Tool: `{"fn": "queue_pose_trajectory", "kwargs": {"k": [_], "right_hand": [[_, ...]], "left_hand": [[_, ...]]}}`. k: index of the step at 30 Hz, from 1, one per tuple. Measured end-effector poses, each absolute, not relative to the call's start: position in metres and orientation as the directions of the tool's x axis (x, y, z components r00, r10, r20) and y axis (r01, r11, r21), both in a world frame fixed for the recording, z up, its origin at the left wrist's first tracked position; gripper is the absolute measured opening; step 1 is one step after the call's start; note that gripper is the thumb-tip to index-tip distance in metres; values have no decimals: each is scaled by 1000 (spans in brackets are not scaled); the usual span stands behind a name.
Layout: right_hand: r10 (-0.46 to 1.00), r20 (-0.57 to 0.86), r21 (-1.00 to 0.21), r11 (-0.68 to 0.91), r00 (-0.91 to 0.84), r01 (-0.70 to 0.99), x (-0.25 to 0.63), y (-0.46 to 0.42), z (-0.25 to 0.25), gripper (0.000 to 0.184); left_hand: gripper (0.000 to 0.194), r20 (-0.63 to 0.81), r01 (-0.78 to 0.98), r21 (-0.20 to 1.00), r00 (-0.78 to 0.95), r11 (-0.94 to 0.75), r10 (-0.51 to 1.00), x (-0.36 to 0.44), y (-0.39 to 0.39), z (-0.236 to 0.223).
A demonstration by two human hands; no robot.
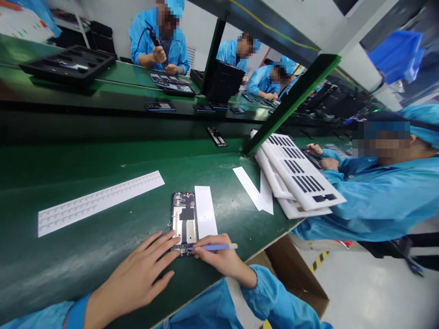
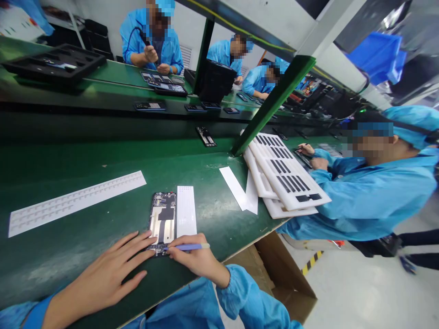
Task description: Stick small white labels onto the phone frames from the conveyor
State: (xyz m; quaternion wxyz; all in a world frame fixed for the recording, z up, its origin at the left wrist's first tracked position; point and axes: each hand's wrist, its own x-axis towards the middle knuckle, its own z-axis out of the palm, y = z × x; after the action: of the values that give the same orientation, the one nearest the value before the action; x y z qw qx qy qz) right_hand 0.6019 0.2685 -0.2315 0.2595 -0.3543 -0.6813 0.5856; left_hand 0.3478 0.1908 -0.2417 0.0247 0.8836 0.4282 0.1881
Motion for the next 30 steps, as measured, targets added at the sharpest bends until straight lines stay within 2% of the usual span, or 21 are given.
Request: {"fn": "queue_pose_trajectory", "kwargs": {"k": [5, 18, 30], "right_hand": [[785, -60, -985, 53, -616, 164, 603, 269, -232, 18], [788, 8, -985, 114, -615, 132, 603, 269, -236, 18], [788, 77, -971, 197, -611, 132, 603, 267, -240, 13]], "left_hand": [[41, 291, 766, 150, 570, -625, 768, 348, 190, -242], [40, 294, 760, 123, 586, -638, 755, 348, 190, -241], [48, 322, 746, 77, 609, -662, 725, 349, 191, -237]]}}
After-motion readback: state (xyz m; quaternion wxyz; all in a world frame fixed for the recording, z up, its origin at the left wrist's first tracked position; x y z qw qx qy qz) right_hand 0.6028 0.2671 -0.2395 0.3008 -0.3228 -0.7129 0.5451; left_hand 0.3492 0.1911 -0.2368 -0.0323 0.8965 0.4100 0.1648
